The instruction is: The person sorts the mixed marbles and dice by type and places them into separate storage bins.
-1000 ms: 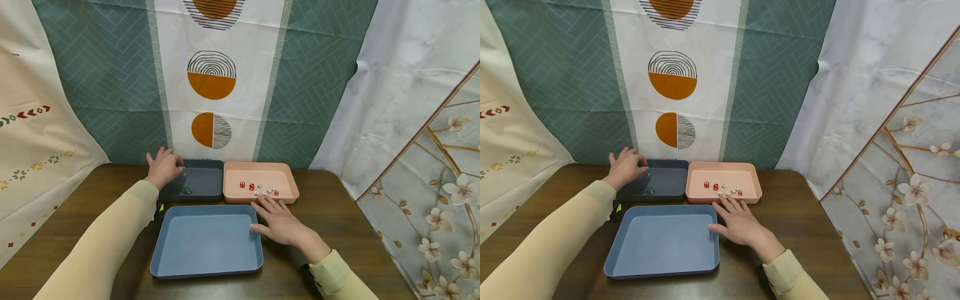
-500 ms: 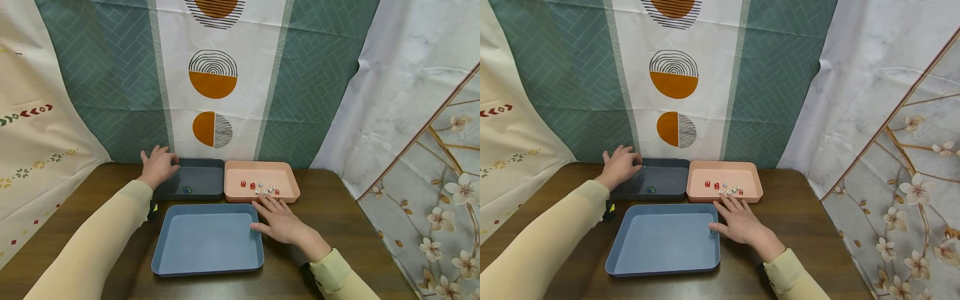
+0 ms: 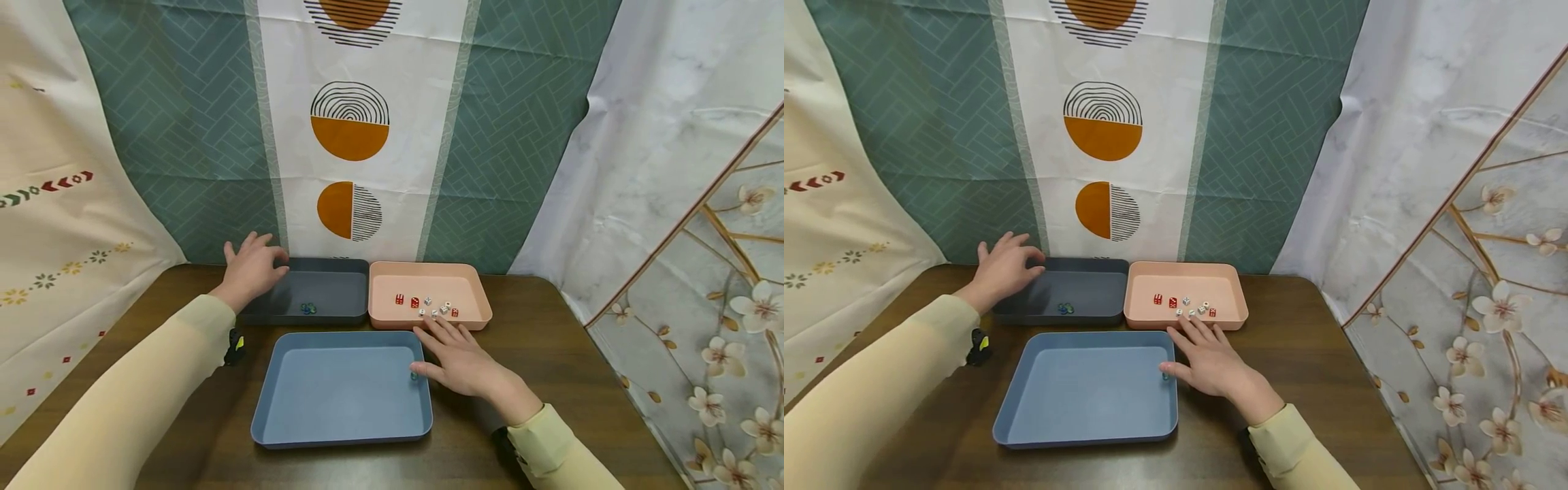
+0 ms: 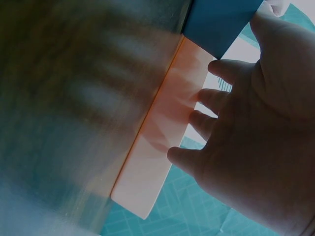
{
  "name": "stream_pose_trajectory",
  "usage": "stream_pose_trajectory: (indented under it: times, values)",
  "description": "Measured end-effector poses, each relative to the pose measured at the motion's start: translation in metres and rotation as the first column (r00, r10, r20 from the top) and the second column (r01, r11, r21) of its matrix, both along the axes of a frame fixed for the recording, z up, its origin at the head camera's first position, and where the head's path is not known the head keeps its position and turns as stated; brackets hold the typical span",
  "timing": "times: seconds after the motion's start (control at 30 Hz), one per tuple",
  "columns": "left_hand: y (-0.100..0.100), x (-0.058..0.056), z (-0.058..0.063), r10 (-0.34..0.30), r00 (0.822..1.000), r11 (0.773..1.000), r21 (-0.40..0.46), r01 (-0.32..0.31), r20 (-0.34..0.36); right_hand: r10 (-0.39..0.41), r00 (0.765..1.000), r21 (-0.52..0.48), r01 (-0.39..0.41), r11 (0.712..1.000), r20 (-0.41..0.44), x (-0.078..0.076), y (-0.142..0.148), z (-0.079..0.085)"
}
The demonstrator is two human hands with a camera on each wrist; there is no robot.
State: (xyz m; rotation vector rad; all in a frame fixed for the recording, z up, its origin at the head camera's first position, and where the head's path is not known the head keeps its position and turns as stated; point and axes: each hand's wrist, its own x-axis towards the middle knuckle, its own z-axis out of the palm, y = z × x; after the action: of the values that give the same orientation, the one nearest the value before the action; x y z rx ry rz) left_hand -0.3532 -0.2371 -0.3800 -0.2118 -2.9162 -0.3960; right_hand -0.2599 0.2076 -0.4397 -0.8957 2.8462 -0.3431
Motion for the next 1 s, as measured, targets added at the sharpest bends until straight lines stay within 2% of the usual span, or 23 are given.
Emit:
stream_pose_trajectory:
  times: [0.3, 0.67, 1.0]
  values:
    - [0.011, 0.019, 0.006, -0.048, 0.999, 0.999, 0.01, 0.048, 0.005, -0.003, 1.0, 0.007, 0.003, 1.0, 0.005, 0.0, -0.001, 0.001]
    - [0.049, 0.047, -0.005, -0.179, 0.983, 0.984, 0.009, 0.18, -0.04, -0.004, 1.0, -0.002, 0.004, 1.0, 0.005, 0.001, -0.001, 0.001]
    - [0.083, 0.063, -0.013, -0.277, 0.959, 0.96, 0.007, 0.278, -0.056, 0.006, 1.0, -0.016, -0.006, 1.0, 0.007, 0.0, 0.0, 0.002]
